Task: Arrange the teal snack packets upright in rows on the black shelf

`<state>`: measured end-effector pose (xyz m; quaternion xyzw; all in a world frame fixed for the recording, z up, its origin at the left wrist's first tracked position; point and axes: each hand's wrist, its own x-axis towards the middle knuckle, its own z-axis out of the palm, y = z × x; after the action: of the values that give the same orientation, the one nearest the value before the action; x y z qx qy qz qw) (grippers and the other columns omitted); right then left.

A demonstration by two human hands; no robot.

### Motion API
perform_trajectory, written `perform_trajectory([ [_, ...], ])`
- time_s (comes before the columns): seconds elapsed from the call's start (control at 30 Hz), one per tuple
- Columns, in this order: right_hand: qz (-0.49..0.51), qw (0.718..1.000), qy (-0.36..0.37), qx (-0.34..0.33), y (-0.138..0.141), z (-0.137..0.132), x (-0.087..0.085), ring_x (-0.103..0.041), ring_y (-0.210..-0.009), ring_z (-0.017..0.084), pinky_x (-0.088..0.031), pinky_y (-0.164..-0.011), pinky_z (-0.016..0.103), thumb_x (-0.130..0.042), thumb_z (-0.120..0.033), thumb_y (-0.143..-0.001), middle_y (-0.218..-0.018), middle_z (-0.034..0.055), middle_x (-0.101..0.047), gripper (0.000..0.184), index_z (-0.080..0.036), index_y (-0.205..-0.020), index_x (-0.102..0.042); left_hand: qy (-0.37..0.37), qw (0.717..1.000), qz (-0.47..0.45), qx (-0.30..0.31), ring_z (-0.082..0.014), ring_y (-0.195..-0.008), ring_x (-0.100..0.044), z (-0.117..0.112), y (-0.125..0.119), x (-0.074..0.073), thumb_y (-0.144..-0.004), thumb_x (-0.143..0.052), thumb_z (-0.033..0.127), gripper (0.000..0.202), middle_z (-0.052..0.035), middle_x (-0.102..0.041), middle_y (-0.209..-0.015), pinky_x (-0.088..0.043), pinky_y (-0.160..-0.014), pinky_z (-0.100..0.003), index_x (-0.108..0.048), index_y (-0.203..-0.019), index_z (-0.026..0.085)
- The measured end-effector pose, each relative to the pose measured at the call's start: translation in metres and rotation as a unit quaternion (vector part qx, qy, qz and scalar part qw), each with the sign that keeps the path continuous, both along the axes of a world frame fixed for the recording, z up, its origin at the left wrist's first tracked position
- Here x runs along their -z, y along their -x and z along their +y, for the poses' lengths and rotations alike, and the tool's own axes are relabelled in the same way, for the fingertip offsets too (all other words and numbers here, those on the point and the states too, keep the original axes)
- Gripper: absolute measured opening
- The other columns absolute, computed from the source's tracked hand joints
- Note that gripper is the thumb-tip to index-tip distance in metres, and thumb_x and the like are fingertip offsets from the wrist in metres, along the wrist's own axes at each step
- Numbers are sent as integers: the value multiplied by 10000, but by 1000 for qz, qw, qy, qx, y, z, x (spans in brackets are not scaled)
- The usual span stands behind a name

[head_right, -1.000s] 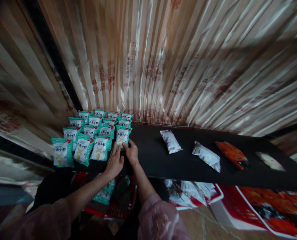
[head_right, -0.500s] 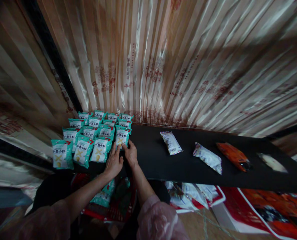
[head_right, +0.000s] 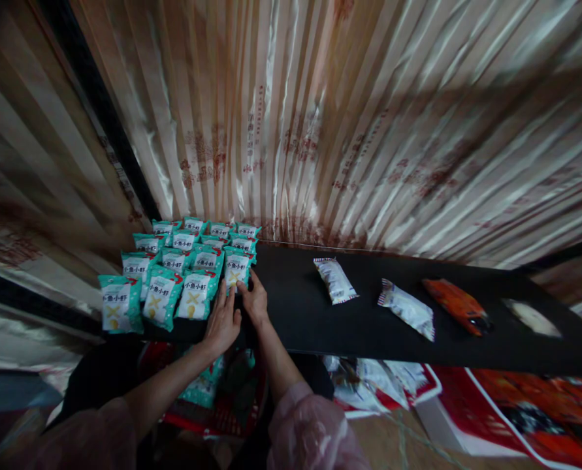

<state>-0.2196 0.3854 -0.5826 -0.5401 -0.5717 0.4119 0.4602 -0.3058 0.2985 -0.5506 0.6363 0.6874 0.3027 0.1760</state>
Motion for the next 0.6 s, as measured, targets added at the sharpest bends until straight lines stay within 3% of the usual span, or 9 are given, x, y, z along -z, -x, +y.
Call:
perform_trajectory([
  [0.23, 6, 1000, 1, -5, 0, -2, 1, -595, -1056, 223, -464, -934, 388, -629, -386, -733, -1155, 46, -649, 564, -243, -1266, -510, -22, 1000, 16, 13, -259, -1404, -89, 0, -1, 6, -776, -391, 81, 617, -147, -202, -1514, -222, -1139, -449, -291, -1385, 80],
  [0.47, -3, 999, -31, 43, -1, -9, 1, -577, -1072, 242, -481, -908, 378, -617, -451, -734, -1248, 121, -564, 621, -178, -1278, -498, -33, 999, 6, 9, -257, -1405, -69, -1, -2, 6, -760, -414, 78, 662, -128, -181, -1523, -224, -1139, -457, -264, -1403, 117],
  [0.6, -44, 997, -53, 44, -2, -8, -2, -502, -1175, 242, -427, -977, 396, -591, -461, -753, -1294, 95, -541, 570, -206, -1258, -521, -32, 999, 0, 6, -258, -1404, -63, 0, -2, 6, -754, -412, 71, 678, -126, -193, -1520, -217, -1138, -476, -246, -1410, 120],
])
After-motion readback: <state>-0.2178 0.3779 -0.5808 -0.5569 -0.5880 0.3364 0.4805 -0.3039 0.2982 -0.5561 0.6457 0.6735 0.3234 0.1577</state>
